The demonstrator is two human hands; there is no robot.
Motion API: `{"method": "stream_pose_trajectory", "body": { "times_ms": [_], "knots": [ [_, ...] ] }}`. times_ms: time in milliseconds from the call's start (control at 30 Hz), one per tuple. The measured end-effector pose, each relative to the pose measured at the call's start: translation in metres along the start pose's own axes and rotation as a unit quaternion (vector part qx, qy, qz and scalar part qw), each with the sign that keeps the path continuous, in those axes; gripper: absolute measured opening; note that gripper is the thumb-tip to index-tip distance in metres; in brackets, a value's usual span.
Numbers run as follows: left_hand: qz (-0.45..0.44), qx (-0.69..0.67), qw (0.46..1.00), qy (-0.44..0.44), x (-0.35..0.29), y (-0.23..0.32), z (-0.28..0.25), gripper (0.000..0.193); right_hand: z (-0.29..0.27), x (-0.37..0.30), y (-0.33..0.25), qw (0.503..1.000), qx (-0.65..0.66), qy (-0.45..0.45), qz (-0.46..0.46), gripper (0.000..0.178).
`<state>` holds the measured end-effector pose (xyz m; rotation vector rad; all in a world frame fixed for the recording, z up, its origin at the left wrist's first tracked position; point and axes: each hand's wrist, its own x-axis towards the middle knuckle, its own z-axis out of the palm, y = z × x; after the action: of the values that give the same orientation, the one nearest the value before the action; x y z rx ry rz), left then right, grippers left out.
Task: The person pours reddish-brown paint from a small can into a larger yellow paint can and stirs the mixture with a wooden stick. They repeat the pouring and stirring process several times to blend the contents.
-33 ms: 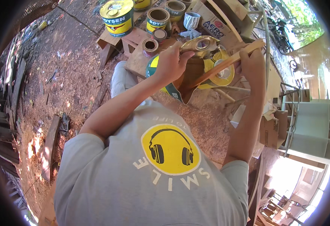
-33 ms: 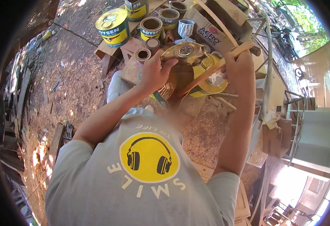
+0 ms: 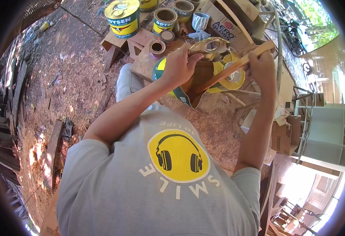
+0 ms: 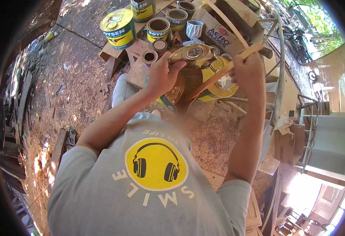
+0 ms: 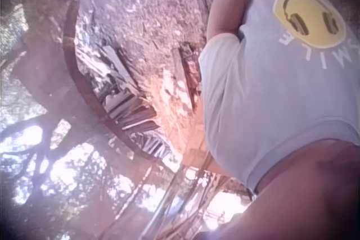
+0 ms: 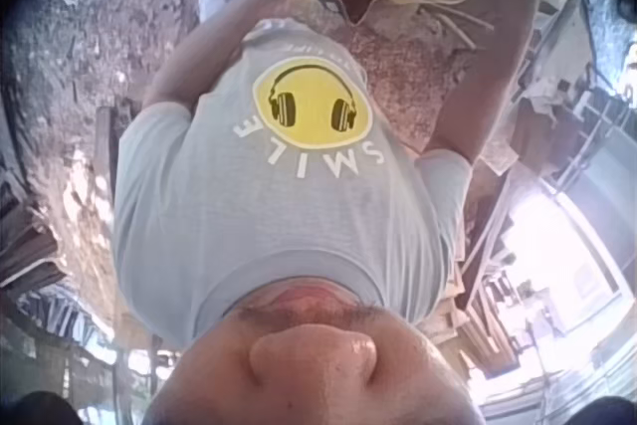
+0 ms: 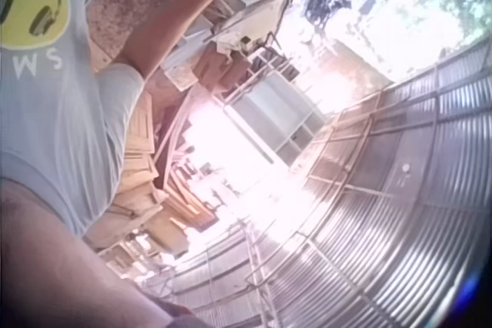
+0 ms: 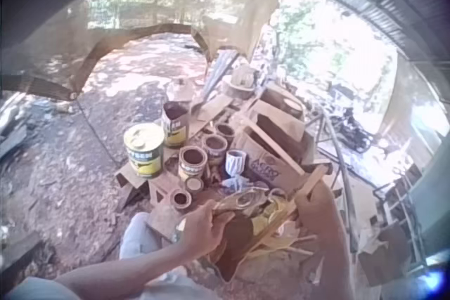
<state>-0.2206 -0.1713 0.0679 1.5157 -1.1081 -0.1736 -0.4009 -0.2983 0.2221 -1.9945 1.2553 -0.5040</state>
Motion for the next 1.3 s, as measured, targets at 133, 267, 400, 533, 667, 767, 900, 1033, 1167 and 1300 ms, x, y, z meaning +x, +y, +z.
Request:
{"method": "stream_pose_trajectory", "body": {
  "times_ms": [133, 267, 400, 533, 667, 767, 900, 1033, 1167, 1300],
  "knots": [
    [-0.004, 0.007, 1.000, -0.001, 0.001, 0.006, -0.003, 0.030, 0.010, -0.004, -0.002, 0.999, -0.026, -0.017, 0.011, 0.023],
    [-0.010, 0.001, 1.000, -0.005, 0.000, 0.006, -0.003, 0.030, -0.003, 0.001, -0.002, 0.998, -0.063, 0.001, 0.018, 0.023],
    [-0.017, -0.019, 1.000, -0.004, 0.000, 0.010, -0.004, 0.029, 0.002, -0.005, -0.008, 0.998, -0.056, -0.010, 0.019, 0.023],
    [-0.004, -0.002, 1.000, -0.003, -0.002, 0.006, -0.002, 0.029, -0.009, 0.002, -0.007, 0.997, -0.061, -0.021, 0.045, 0.021],
    [-0.006, 0.006, 1.000, -0.003, -0.002, 0.009, -0.004, 0.028, 0.005, 0.000, 0.000, 0.999, -0.041, 0.017, 0.011, 0.021],
    [-0.006, 0.008, 1.000, -0.003, -0.001, 0.008, -0.003, 0.029, 0.001, 0.002, -0.005, 0.997, -0.066, 0.021, 0.030, 0.020],
    [-0.014, -0.014, 1.000, -0.011, 0.000, 0.007, -0.004, 0.030, 0.013, -0.009, -0.008, 0.998, -0.058, -0.013, 0.016, 0.021],
    [-0.001, 0.013, 1.000, -0.002, -0.002, 0.002, -0.001, 0.031, 0.002, -0.009, -0.006, 0.997, -0.052, 0.059, -0.001, 0.020],
    [0.006, -0.006, 1.000, 0.004, 0.002, -0.001, 0.001, 0.033, 0.047, -0.017, 0.019, 0.993, 0.012, 0.055, -0.103, 0.022],
    [0.018, 0.004, 1.000, 0.008, 0.003, -0.006, 0.003, 0.034, 0.086, -0.025, 0.064, 0.974, -0.046, -0.033, -0.219, 0.023]
  ]
}}
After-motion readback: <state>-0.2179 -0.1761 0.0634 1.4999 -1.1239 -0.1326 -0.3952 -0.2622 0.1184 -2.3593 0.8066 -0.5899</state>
